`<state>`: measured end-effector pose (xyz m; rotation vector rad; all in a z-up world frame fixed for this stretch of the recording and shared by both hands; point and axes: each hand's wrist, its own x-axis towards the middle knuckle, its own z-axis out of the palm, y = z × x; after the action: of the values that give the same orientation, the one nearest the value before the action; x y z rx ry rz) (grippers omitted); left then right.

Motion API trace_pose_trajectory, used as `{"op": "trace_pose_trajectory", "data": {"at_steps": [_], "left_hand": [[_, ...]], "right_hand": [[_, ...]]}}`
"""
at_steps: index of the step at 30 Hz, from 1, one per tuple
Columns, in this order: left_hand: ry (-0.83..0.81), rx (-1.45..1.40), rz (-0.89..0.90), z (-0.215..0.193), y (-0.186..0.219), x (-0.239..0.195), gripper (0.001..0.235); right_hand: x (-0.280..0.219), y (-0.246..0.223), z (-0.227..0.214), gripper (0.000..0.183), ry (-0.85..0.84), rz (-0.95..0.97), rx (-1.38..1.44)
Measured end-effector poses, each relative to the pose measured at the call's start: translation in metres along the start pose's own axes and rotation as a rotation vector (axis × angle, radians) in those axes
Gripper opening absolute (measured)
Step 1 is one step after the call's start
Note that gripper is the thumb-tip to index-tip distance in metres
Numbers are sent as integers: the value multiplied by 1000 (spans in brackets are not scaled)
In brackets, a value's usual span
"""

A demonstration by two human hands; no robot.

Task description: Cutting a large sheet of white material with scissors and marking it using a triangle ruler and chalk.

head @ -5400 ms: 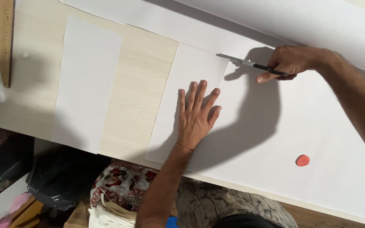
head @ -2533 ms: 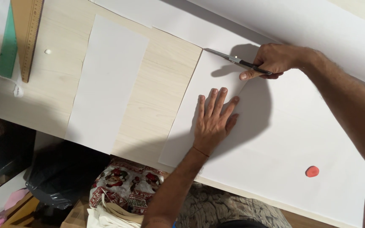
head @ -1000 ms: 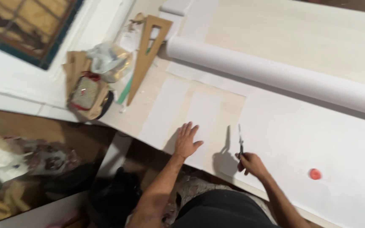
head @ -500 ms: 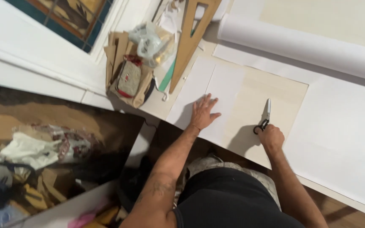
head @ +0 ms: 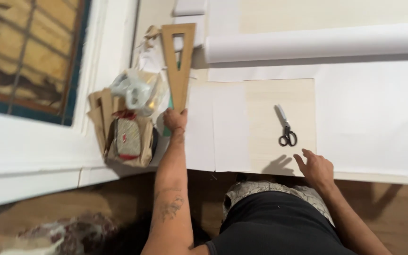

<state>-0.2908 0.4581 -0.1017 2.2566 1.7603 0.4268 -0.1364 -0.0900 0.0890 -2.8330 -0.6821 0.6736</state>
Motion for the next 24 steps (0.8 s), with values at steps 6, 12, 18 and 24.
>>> {"op": "trace_pose_trajectory", "data": {"at_steps": [6, 12, 18, 24], "left_hand": [[-128, -149, 57, -30, 11, 15, 64], [-110, -254, 14, -155, 71, -75, 77], [7, -313, 106, -151, 85, -283, 67], [-139, -605, 30, -132, 190, -485, 66]], "right_hand": [[-59, 72, -5, 60, 45, 248, 145], [-74, 88, -39, 54, 48, 364, 290], [-60, 70, -89, 49, -44, 153, 535], [-43, 138, -81, 46, -173, -113, 451]]}}
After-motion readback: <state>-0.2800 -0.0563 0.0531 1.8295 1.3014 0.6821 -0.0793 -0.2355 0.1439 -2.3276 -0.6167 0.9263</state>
